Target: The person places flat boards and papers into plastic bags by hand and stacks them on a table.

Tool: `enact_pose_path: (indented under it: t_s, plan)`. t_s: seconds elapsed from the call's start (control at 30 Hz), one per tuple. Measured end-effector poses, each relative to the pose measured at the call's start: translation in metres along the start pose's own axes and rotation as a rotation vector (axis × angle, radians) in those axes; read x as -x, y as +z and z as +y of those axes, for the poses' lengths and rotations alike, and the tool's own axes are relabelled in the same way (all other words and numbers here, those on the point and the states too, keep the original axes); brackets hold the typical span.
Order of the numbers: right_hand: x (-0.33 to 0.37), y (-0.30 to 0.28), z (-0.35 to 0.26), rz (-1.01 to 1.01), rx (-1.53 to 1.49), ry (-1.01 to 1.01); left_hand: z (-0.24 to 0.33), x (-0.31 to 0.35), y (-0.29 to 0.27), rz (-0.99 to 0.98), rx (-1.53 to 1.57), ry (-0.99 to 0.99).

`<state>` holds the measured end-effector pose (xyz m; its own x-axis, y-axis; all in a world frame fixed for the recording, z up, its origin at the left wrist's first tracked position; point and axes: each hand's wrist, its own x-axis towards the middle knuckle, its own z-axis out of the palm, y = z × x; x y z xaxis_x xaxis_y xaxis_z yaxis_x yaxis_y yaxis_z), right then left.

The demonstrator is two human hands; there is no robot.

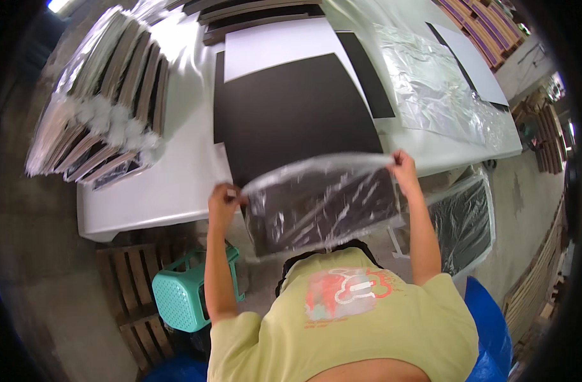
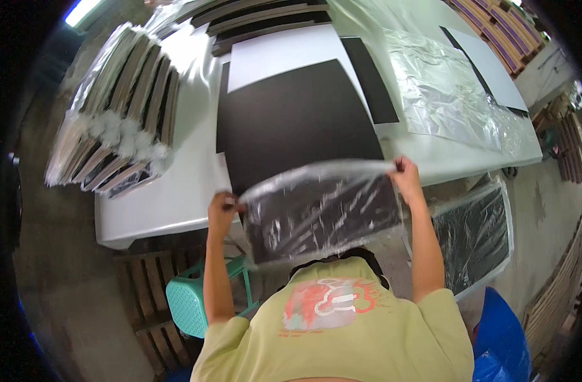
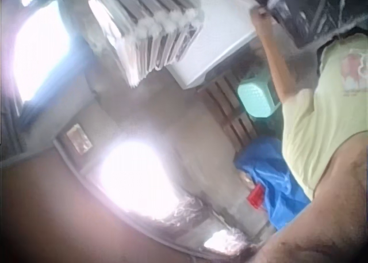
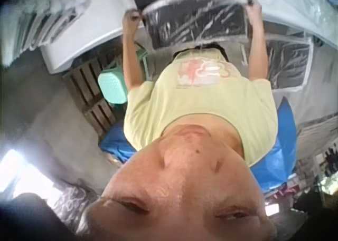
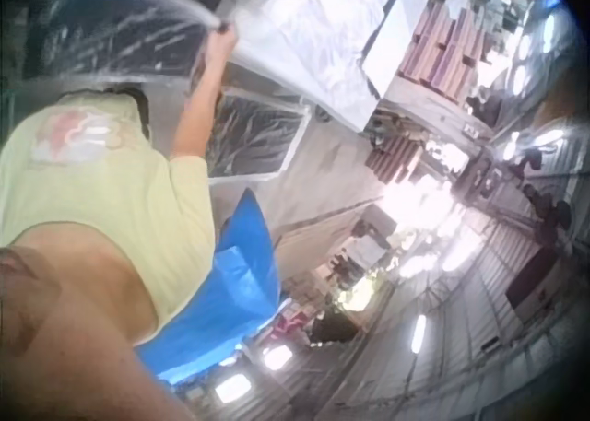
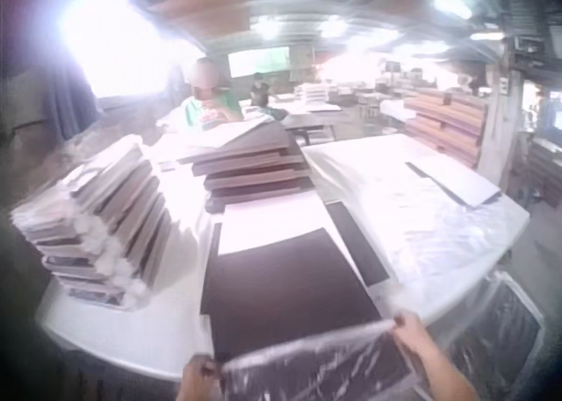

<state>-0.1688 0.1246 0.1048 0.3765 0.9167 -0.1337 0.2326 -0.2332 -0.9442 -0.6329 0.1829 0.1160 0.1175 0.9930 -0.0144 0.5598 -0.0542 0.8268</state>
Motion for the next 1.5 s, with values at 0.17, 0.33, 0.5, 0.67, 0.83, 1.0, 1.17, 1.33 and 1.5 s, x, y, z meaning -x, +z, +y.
enact_pose_path:
  t_s: [0.17, 0.33, 0.5, 0.67, 0.83, 1.0, 1.17, 1.33, 1.5]
  plan:
    - [0.055, -0.007, 0.062, -0.078, 0.118, -0.093, -0.036, 0.070, 0.024, -0.192, -0.377, 0.290]
    - [0.041, -0.010, 0.012, -0.146, 0.388, -0.099, -0.012, 0.038, 0.008, -0.246, -0.658, 0.259]
    - [0.049, -0.003, -0.040, -0.223, 0.427, -0.180, 0.027, 0.034, -0.007, -0.245, -0.583, 0.186]
    - [0.043, -0.012, -0.019, -0.316, 0.426, -0.286, 0.034, 0.035, -0.002, -0.180, -0.337, 0.127]
    - [0.061, -0.053, -0.047, -0.311, 0.243, 0.041, 0.057, 0.046, -0.034, -0.574, -0.200, -0.073]
    - [0.126, -0.083, -0.050, -0.274, 0.169, -0.096, 0.115, 0.054, -0.045, -0.686, -0.639, 0.361]
    - [0.164, -0.109, -0.087, -0.144, 0.367, -0.304, 0.195, 0.027, -0.057, -0.418, -0.692, 0.581]
    - [0.190, -0.129, -0.058, -0.372, 0.897, -0.174, 0.219, 0.013, -0.043, -0.550, -0.747, 0.791]
    - [0.215, -0.182, -0.050, -0.097, 0.925, -0.324, 0.280, 0.005, -0.006, -0.395, -0.515, 0.973]
